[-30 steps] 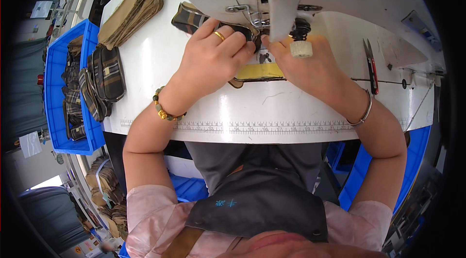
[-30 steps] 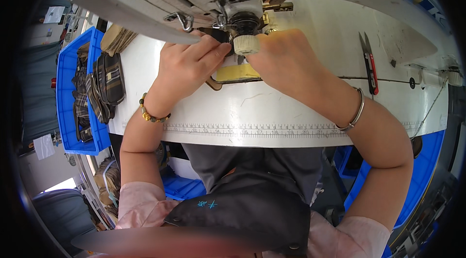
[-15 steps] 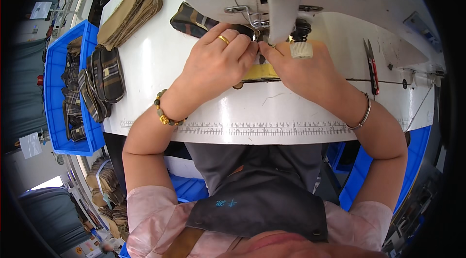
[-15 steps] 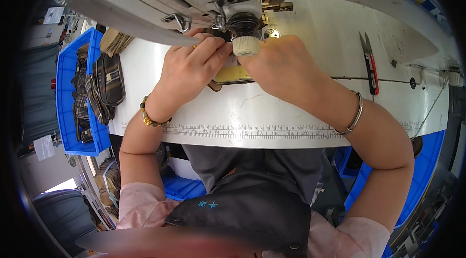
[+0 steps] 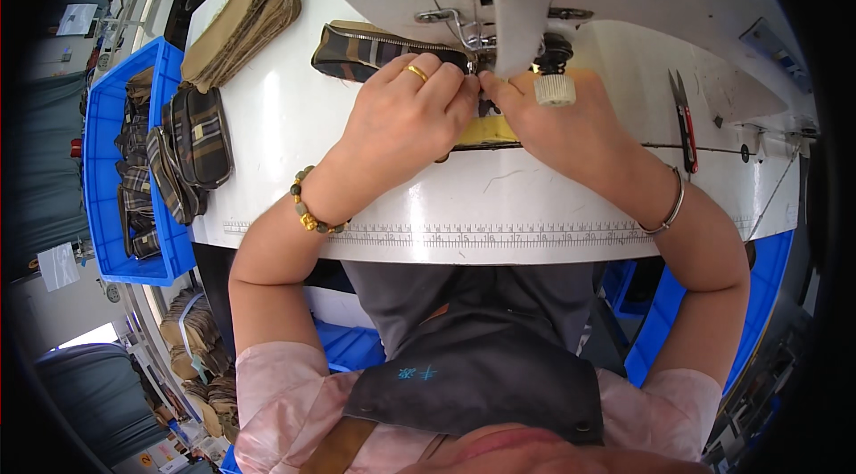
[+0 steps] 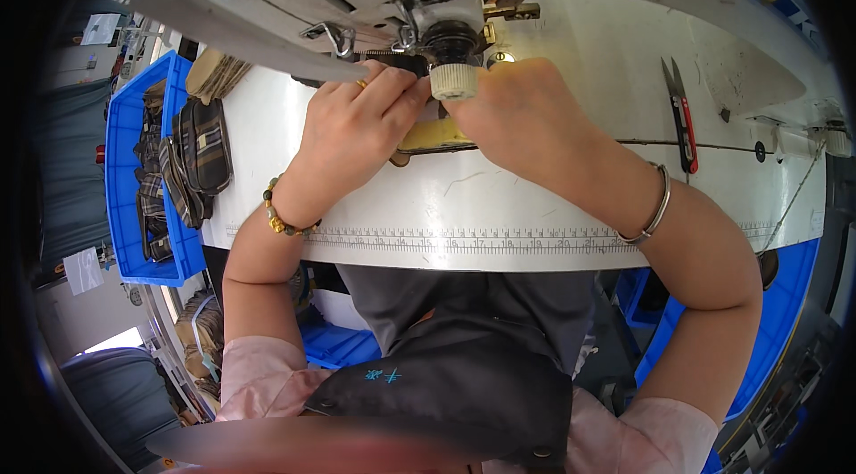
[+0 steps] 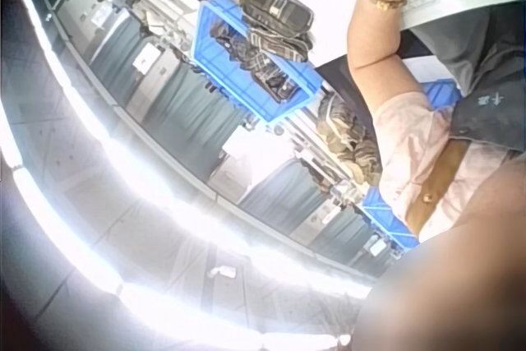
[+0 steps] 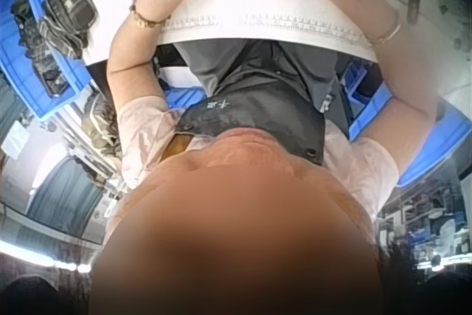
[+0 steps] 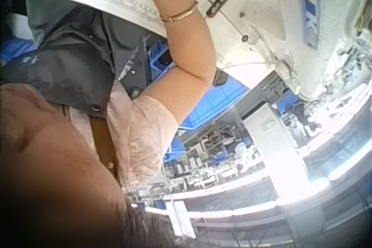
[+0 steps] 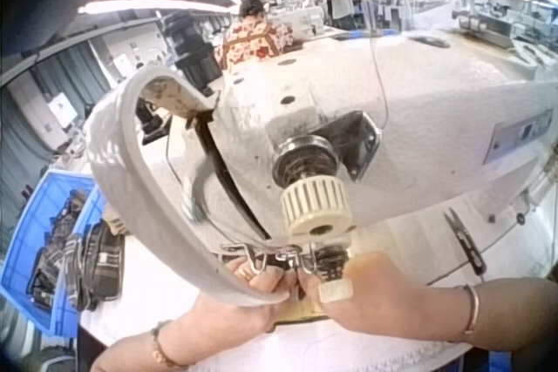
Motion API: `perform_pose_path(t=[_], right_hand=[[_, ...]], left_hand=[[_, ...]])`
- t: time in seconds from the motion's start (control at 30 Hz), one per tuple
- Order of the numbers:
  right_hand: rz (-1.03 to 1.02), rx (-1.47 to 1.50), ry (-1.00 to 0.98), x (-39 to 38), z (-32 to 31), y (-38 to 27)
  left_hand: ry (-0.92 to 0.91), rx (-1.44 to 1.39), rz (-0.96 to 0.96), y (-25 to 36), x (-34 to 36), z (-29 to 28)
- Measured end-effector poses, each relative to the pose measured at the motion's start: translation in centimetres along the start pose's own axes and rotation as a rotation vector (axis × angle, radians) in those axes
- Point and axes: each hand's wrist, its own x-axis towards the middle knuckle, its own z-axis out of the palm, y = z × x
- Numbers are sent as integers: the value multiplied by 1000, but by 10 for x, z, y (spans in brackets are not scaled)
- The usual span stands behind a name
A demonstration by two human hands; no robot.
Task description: Sewing fabric components of a small plaid pouch using an industrial sewing machine.
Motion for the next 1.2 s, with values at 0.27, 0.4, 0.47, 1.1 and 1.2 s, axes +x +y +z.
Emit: perform_pose_path(t=[0.27, 0.4, 0.47, 1.1, 1.2], right_hand=[[-5, 31, 38, 1, 4, 4], [3, -5, 40, 1, 1, 5], [14, -15, 52, -1, 0, 6], [-13, -8, 63, -1, 3, 9], [-15, -4, 66, -2, 3, 9]], left_hand=[[104, -90, -11, -2, 2, 6], [-4, -305, -73, -13, 2, 0], [-13, -379, -105, -18, -1, 0], [112, -457, -99, -22, -2, 18], [100, -452, -94, -21, -1, 17]])
